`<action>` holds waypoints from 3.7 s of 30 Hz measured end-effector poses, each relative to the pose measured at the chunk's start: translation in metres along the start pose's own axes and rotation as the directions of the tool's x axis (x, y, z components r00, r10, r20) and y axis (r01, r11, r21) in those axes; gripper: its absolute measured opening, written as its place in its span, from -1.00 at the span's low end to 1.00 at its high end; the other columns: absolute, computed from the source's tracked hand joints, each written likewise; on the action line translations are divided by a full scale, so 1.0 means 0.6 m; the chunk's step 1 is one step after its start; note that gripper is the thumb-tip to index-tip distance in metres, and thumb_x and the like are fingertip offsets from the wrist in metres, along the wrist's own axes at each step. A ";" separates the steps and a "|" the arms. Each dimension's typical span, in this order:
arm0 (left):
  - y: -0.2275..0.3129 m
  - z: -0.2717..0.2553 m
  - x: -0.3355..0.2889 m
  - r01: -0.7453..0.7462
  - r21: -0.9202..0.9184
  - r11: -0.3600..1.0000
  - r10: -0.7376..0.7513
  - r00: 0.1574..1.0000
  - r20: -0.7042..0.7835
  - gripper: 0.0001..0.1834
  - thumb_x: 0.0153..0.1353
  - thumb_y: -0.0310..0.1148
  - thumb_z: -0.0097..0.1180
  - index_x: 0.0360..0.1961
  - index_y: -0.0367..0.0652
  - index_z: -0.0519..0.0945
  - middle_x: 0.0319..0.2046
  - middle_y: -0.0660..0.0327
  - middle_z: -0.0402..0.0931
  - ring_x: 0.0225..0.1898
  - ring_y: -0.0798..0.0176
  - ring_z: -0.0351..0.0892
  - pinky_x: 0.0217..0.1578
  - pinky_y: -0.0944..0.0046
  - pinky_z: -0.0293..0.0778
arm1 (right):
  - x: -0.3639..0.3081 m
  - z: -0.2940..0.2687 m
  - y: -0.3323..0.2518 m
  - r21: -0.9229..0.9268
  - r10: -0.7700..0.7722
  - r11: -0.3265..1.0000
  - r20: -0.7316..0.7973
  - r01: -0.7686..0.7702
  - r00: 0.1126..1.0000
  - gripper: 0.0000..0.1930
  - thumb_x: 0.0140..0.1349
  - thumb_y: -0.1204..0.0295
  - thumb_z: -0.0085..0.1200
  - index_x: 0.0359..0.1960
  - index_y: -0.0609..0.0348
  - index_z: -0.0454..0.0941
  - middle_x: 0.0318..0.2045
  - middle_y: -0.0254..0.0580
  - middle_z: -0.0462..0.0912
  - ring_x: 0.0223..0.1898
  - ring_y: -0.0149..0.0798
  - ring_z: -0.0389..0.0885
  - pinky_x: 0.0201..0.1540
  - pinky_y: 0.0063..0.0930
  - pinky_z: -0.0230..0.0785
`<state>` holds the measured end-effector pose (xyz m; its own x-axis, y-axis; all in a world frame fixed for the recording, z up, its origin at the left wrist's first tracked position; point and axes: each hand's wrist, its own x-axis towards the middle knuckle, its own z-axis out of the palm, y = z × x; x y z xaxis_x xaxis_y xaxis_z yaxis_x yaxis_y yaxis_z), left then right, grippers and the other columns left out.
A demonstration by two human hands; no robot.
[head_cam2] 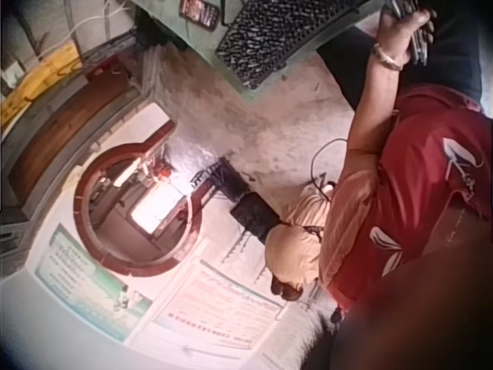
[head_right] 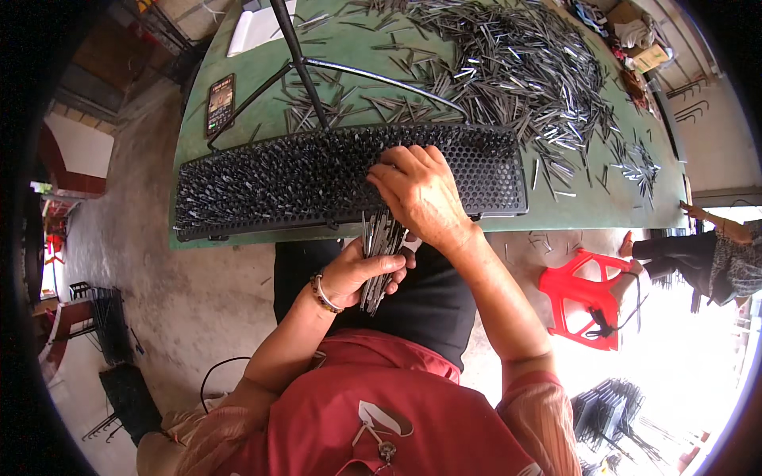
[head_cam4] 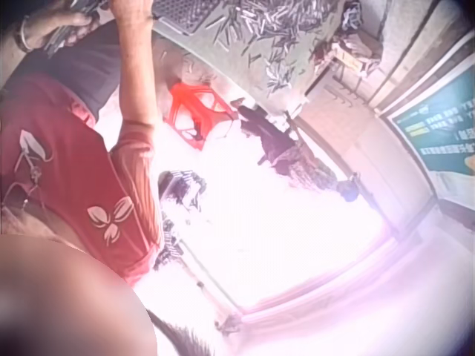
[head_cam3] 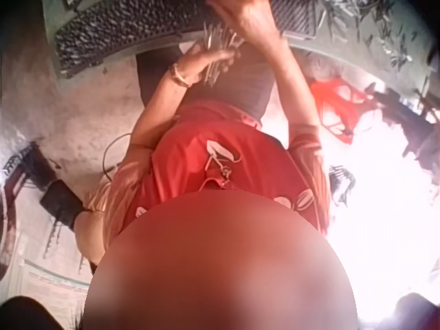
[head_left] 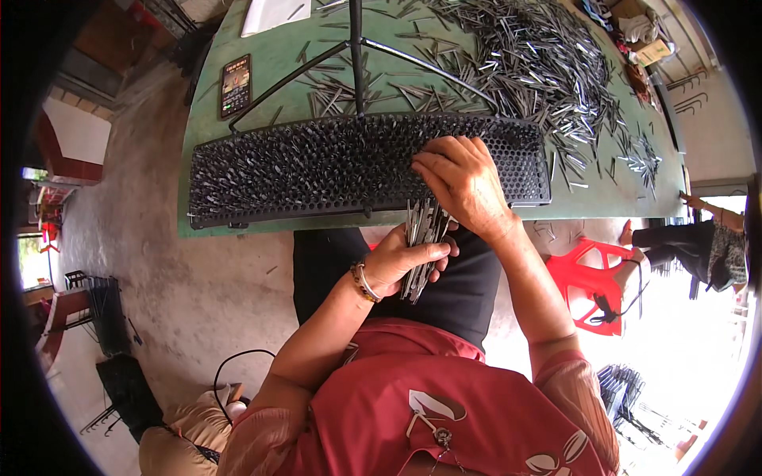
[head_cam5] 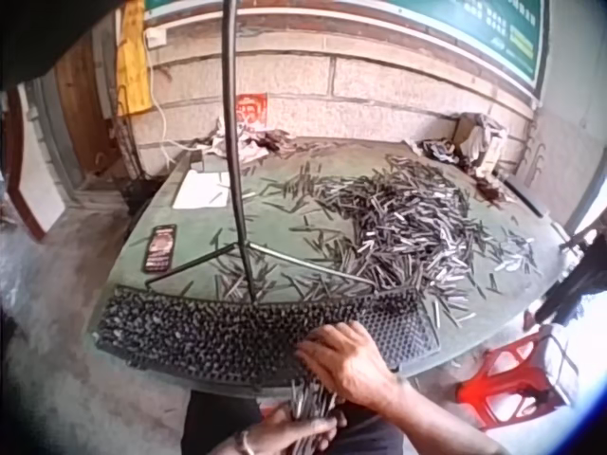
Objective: Inspecting small metal stakes and inserting them into a perforated grid holder on a workbench.
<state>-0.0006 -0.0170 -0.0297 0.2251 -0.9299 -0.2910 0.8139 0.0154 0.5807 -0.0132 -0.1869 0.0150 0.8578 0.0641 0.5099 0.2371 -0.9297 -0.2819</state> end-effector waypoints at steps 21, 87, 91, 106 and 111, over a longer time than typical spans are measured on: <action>0.009 0.006 -0.007 0.040 0.026 0.999 -0.041 0.999 0.034 -0.52 0.18 -0.42 0.12 0.12 -0.23 0.32 -0.26 0.22 0.50 -0.32 0.43 0.51 -0.41 0.40 0.50 | 0.004 -0.004 0.002 0.015 -0.009 1.000 0.091 0.007 0.996 -0.80 0.05 0.42 0.21 -0.27 0.16 0.62 -0.30 -0.21 0.56 -0.32 -0.18 0.53 -0.25 -0.37 0.31; 0.000 -0.001 -0.001 -0.005 -0.035 0.999 0.004 0.999 -0.045 -0.57 0.18 -0.42 0.14 0.07 -0.20 0.35 -0.28 0.21 0.53 -0.34 0.44 0.51 -0.44 0.44 0.49 | 0.006 0.020 0.013 0.442 0.367 0.839 -0.033 -0.316 0.929 -0.84 0.15 0.57 0.13 -0.23 0.33 0.60 -0.40 -0.14 0.61 -0.48 -0.36 0.63 -0.43 -0.57 0.46; -0.001 -0.003 -0.001 -0.016 0.002 1.000 0.017 1.000 -0.013 -0.54 0.16 -0.41 0.18 0.08 -0.19 0.36 -0.28 0.23 0.53 -0.35 0.44 0.52 -0.45 0.45 0.48 | -0.003 0.028 0.018 0.380 0.338 0.874 -0.031 -0.302 0.941 -0.83 0.13 0.55 0.16 -0.23 0.30 0.61 -0.38 -0.15 0.58 -0.42 -0.32 0.61 -0.40 -0.53 0.45; 0.010 0.000 -0.008 -0.077 0.034 0.996 0.077 0.997 0.020 -0.53 0.15 -0.43 0.20 0.07 -0.22 0.37 -0.29 0.21 0.54 -0.40 0.46 0.51 -0.48 0.46 0.48 | -0.019 -0.025 0.004 0.541 0.254 0.720 0.378 -0.435 0.890 -0.79 0.20 0.37 0.16 -0.34 0.33 0.63 -0.37 -0.17 0.56 -0.35 -0.35 0.53 -0.34 -0.52 0.34; 0.012 0.004 -0.009 -0.036 0.074 0.997 0.031 0.997 0.065 -0.56 0.16 -0.41 0.18 0.05 -0.22 0.37 -0.28 0.21 0.53 -0.40 0.46 0.51 -0.45 0.46 0.48 | -0.018 -0.033 0.007 0.637 0.337 0.481 0.499 -0.602 0.798 -0.79 0.20 0.40 0.16 -0.33 0.37 0.61 -0.45 -0.28 0.55 -0.39 -0.49 0.46 -0.35 -0.56 0.31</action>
<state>0.0026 -0.0125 -0.0223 0.2151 -0.9509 -0.2226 0.7635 0.0216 0.6455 -0.0306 -0.1984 0.0243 0.9923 -0.0809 -0.0937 -0.1115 -0.2548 -0.9606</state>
